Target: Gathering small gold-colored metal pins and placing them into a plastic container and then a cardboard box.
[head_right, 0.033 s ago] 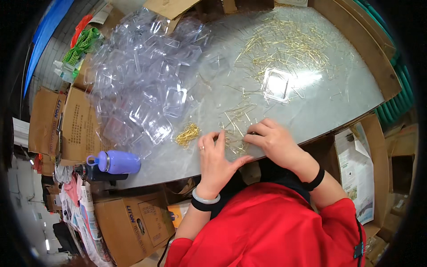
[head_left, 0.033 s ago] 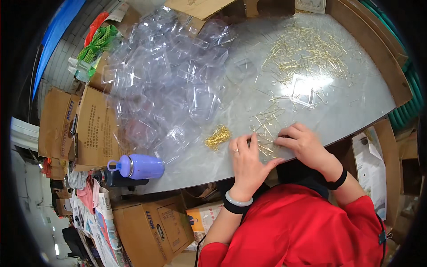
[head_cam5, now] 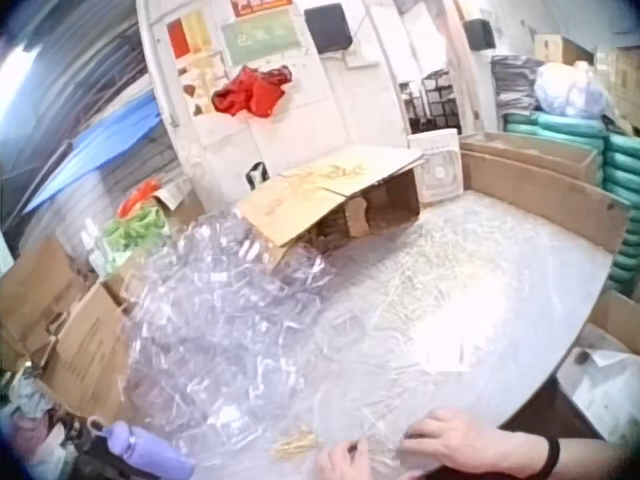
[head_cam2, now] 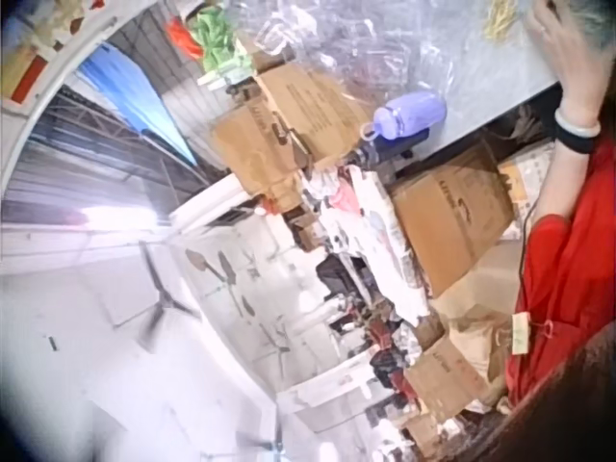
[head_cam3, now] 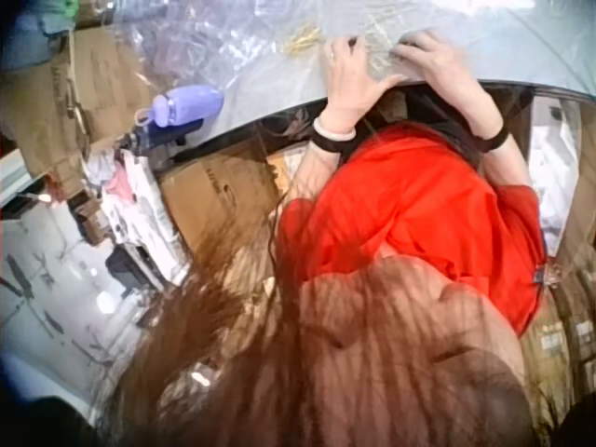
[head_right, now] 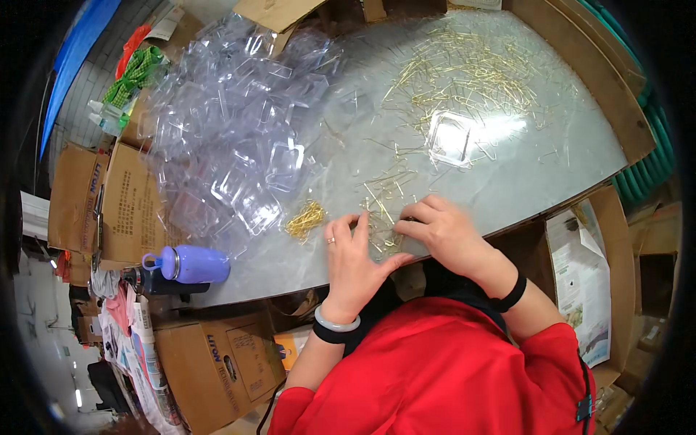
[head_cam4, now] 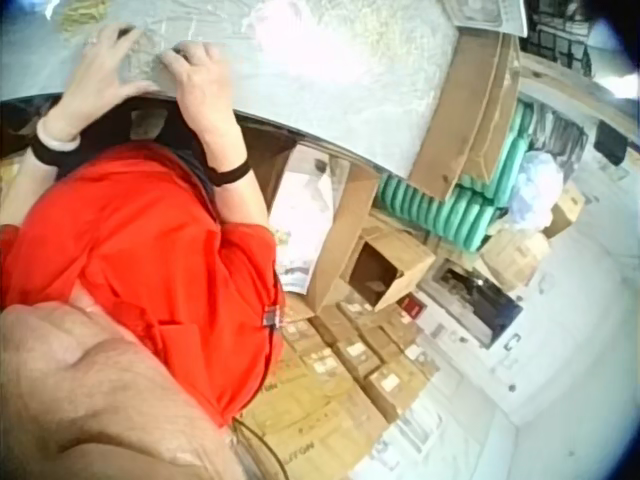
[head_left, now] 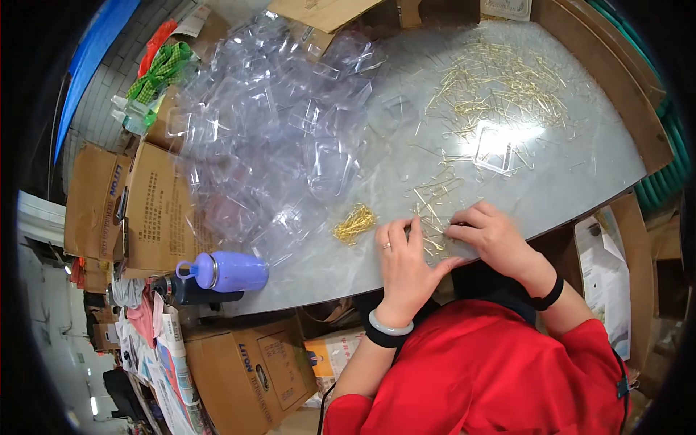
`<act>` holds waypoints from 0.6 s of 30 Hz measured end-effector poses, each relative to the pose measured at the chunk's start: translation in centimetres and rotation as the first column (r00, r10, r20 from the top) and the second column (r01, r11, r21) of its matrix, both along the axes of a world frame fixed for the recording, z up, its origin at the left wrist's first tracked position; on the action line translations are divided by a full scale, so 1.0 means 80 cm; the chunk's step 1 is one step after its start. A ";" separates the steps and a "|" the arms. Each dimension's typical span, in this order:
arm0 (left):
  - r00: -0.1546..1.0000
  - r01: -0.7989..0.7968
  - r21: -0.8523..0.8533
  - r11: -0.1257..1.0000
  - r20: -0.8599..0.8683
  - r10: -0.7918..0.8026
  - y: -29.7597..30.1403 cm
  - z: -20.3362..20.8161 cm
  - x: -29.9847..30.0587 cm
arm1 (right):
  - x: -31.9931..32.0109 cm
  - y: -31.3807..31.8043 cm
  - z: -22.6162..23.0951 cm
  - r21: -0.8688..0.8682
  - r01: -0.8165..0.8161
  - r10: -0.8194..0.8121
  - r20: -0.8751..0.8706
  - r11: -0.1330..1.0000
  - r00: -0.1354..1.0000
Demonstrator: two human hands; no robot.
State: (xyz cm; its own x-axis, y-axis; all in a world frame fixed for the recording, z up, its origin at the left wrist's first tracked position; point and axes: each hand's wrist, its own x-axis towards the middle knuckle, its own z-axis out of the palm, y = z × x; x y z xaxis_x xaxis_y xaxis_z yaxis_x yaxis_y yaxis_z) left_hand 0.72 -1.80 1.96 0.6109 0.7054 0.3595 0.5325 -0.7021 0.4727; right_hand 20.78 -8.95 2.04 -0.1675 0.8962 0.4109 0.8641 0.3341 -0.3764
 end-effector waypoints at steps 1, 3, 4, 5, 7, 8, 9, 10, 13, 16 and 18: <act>1.000 -0.007 0.008 1.000 -0.003 0.007 -0.002 -0.001 0.004 | -0.001 0.002 -0.003 0.037 -0.011 0.011 -0.014 0.999 1.000; 1.000 -0.021 0.025 0.999 -0.008 0.021 -0.007 -0.004 0.011 | -0.004 -0.001 -0.009 0.080 0.040 -0.030 -0.117 0.996 0.993; 1.000 -0.012 0.036 0.999 -0.004 0.012 -0.007 -0.005 0.012 | -0.004 -0.002 -0.010 0.100 0.067 -0.050 -0.165 0.993 0.985; 1.000 -0.002 0.046 0.999 -0.001 0.002 -0.008 -0.007 0.012 | 0.000 -0.002 -0.011 0.086 0.110 -0.094 -0.174 0.990 0.980; 1.000 0.023 0.061 0.998 -0.001 -0.023 -0.008 -0.008 0.012 | 0.009 -0.002 -0.009 0.052 0.198 -0.185 -0.190 0.979 0.964; 0.999 0.039 0.065 0.997 -0.004 -0.038 -0.007 -0.008 0.011 | 0.012 0.001 -0.002 0.033 0.188 -0.181 -0.156 0.982 0.971; 0.999 0.055 0.069 0.996 -0.007 -0.054 -0.007 -0.008 0.010 | 0.015 0.006 0.009 0.013 0.179 -0.176 -0.123 0.984 0.977; 0.998 0.069 0.078 0.994 -0.007 -0.069 -0.006 -0.009 0.009 | 0.017 0.010 0.023 -0.004 0.170 -0.170 -0.082 0.985 0.982; 0.994 0.111 0.084 0.990 0.013 -0.113 -0.004 -0.016 0.006 | 0.016 0.017 0.034 -0.100 0.142 -0.138 0.038 0.985 0.990; 0.984 0.147 0.046 0.988 0.090 -0.151 -0.002 -0.022 0.001 | 0.014 0.021 0.031 -0.155 0.052 -0.048 0.028 0.987 0.998; 0.973 0.169 0.021 0.985 0.159 -0.170 0.001 -0.027 -0.001 | 0.010 0.024 0.029 -0.180 -0.030 0.026 -0.024 0.983 0.999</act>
